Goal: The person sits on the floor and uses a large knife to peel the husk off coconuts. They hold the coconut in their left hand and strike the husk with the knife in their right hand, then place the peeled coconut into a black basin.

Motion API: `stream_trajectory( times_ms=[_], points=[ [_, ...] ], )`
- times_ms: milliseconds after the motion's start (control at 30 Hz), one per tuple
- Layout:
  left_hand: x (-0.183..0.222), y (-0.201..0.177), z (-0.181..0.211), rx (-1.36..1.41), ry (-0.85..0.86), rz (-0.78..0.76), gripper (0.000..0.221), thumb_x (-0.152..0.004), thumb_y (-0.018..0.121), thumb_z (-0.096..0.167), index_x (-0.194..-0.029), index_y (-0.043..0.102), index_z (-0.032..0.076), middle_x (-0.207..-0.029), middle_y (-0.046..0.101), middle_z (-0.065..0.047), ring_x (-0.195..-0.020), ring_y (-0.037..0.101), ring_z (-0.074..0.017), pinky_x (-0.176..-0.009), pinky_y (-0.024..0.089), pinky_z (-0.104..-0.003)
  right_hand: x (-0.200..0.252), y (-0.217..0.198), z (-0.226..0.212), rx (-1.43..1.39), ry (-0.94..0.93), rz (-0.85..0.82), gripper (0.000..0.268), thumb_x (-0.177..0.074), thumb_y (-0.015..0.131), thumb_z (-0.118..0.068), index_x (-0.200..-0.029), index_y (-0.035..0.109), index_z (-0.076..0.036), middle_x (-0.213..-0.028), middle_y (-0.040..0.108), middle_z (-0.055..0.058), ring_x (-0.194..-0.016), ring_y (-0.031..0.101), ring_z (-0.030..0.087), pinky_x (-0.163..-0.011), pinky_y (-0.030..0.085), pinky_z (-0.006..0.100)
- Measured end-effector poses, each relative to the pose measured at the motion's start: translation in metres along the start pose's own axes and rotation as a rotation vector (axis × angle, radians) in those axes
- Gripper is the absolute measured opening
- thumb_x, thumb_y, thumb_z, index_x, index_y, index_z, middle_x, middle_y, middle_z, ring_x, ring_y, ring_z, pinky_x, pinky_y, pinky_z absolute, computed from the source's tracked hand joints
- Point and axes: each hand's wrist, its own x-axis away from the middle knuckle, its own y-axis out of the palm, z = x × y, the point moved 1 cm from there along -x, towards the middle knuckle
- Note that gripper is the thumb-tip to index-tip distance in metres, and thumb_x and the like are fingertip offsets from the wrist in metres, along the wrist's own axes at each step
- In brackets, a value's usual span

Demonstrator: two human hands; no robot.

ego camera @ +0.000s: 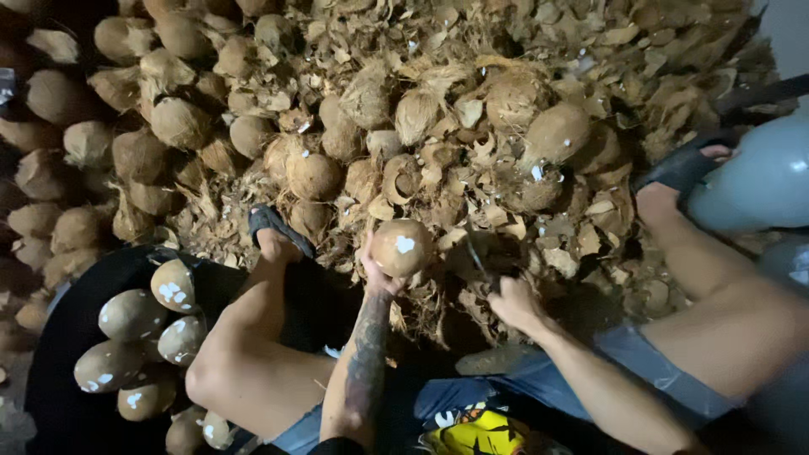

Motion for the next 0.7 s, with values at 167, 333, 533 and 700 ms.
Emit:
stream_trajectory(
  times_ms=[167, 333, 533, 700],
  points=[
    [-0.002, 0.008, 0.019, -0.147, 0.029, -0.115, 0.067, -0.083, 0.073, 0.067, -0.124, 0.078, 0.014, -0.125, 0.077, -0.016, -0.118, 0.073, -0.0342, -0.104, 0.057, -0.053, -0.006, -0.014, -0.016, 0.019, -0.113, 0.248, 0.037, -0.084, 0.071, -0.043, -0.109, 0.062, -0.017, -0.081, 0.078, 0.017, -0.092, 0.078, 0.039, -0.076, 0.059, 0.053],
    [0.008, -0.007, -0.004, 0.040, -0.009, 0.049, 0.053, -0.076, 0.082, 0.052, -0.110, 0.080, 0.012, -0.112, 0.078, -0.016, -0.106, 0.075, -0.0386, -0.096, 0.060, -0.058, -0.011, -0.015, -0.023, 0.093, -0.210, 0.386, 0.043, -0.087, 0.070, -0.035, -0.119, 0.063, -0.007, -0.094, 0.076, 0.027, -0.092, 0.077, 0.045, -0.073, 0.062, 0.055],
    [0.008, 0.006, 0.000, 0.136, -0.018, 0.071, 0.051, -0.074, 0.085, 0.054, -0.106, 0.081, 0.015, -0.111, 0.079, -0.013, -0.107, 0.075, -0.0375, -0.100, 0.059, -0.059, -0.036, -0.010, 0.003, 0.271, -0.190, 0.415, 0.052, -0.091, 0.067, -0.047, -0.125, 0.060, -0.007, -0.101, 0.077, 0.021, -0.096, 0.078, 0.039, -0.076, 0.064, 0.054],
    [0.010, 0.011, 0.000, 0.122, 0.052, 0.115, 0.057, -0.075, 0.083, 0.055, -0.114, 0.079, 0.014, -0.117, 0.078, -0.014, -0.110, 0.074, -0.0364, -0.103, 0.057, -0.057, -0.059, -0.010, 0.014, 0.280, -0.104, 0.345, 0.044, -0.095, 0.071, -0.038, -0.127, 0.063, -0.009, -0.123, 0.069, 0.017, -0.108, 0.074, 0.041, -0.081, 0.066, 0.052]
  ],
)
